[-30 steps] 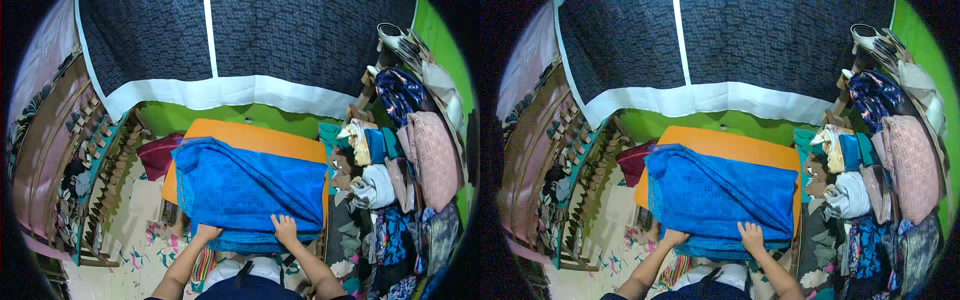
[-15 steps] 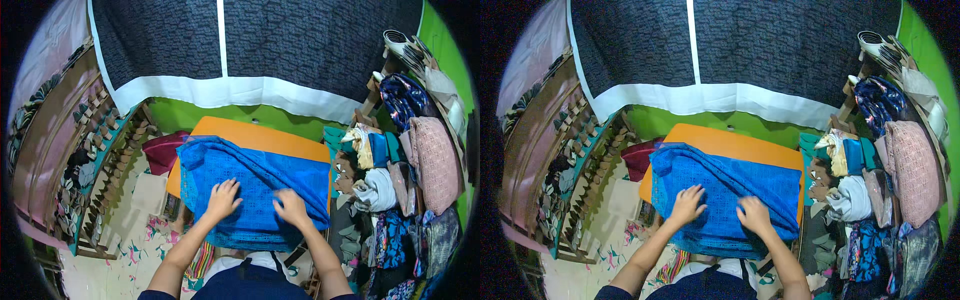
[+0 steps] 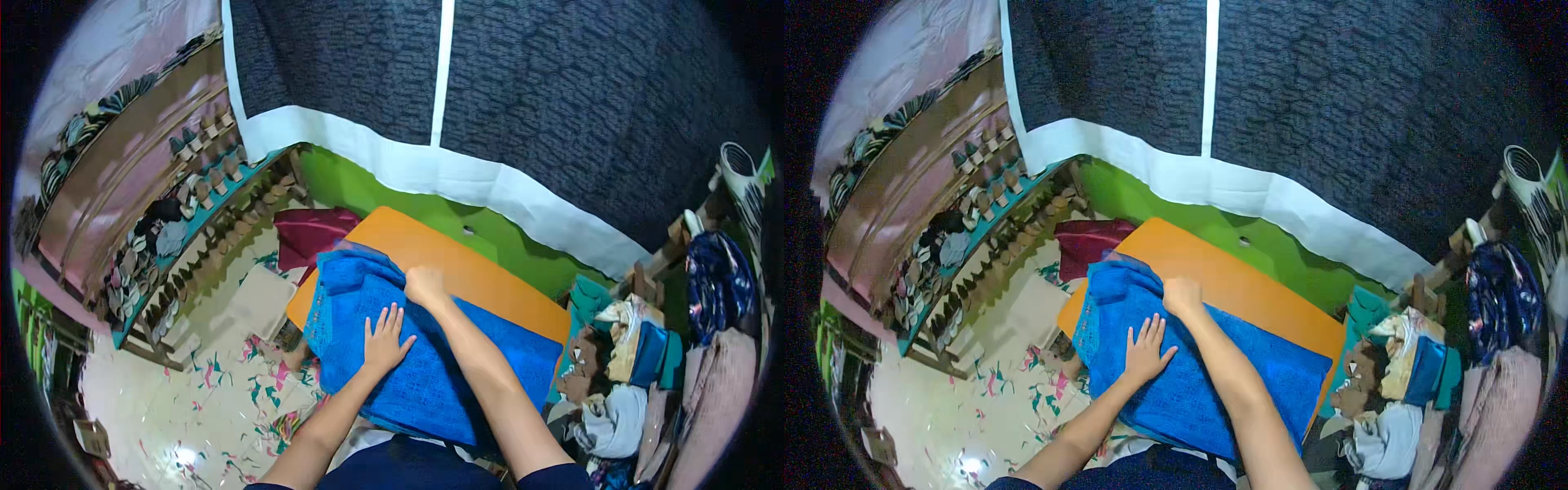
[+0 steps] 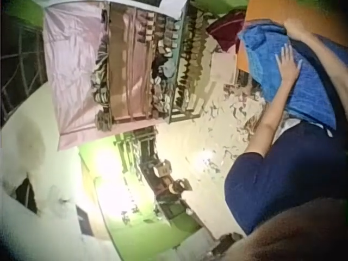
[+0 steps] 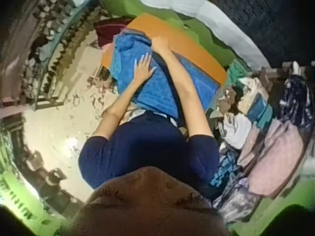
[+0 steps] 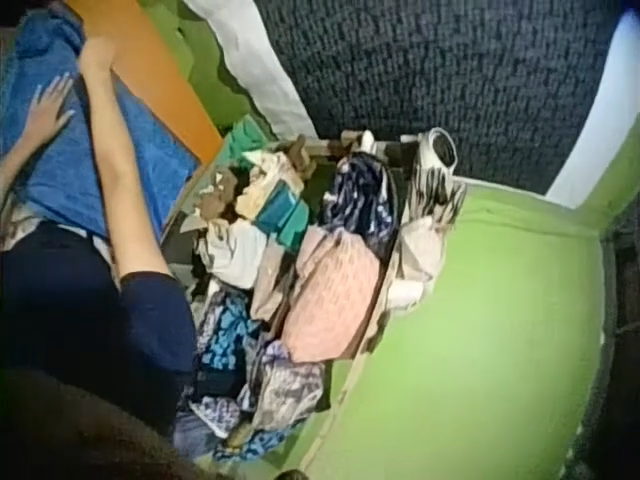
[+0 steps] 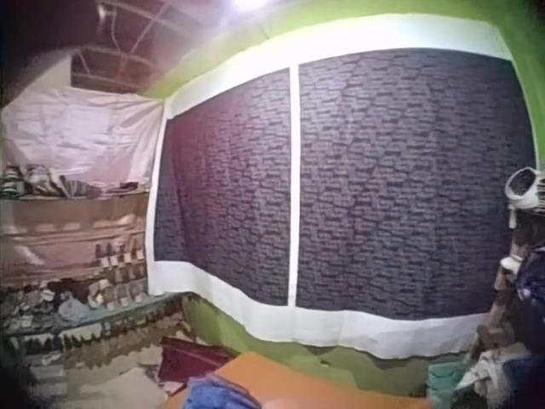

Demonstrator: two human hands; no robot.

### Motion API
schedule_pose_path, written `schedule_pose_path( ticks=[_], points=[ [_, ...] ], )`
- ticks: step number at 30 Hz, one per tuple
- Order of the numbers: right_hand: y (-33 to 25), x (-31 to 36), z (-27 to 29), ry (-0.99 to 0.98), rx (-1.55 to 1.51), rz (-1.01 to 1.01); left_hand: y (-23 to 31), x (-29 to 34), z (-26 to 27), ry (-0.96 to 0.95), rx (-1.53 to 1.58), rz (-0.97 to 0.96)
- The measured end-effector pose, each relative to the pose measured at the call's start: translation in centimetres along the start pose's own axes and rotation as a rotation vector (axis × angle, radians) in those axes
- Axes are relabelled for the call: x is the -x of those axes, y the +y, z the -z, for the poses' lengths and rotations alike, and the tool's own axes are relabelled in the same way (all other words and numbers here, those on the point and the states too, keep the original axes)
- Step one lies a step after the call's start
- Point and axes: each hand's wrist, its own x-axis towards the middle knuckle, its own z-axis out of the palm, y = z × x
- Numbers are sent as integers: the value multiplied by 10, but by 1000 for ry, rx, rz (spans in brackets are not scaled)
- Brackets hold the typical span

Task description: Folding pieces of fabric and placing them on a shelf.

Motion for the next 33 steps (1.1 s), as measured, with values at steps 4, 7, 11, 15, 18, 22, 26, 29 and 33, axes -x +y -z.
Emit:
schedule_pose_path(
  ticks=[4,7,11,15,18,22,26,29,33],
  points=[
    [16,-5,50,150,81,60,6,-38,0,77,-16,-4],
    [56,-12,67,145,143,35,32,-77,3,115,-15,-37],
    [83,-11,86,360,67,77,50,-117,-1,184,5,-87],
    [80,0,110,525,23,111,48,-150,14,250,0,-162],
    [67,10,69,554,-33,221,26,-137,25,102,203,-220],
    [27,45,-14,437,108,208,-38,-67,40,323,435,-39],
    [11,77,-113,226,100,177,-69,-33,65,648,343,228],
    [12,77,-131,172,23,171,-49,-51,84,477,313,-29],
    [27,78,-105,-33,-452,214,-22,-68,50,70,258,-261]
  ],
)
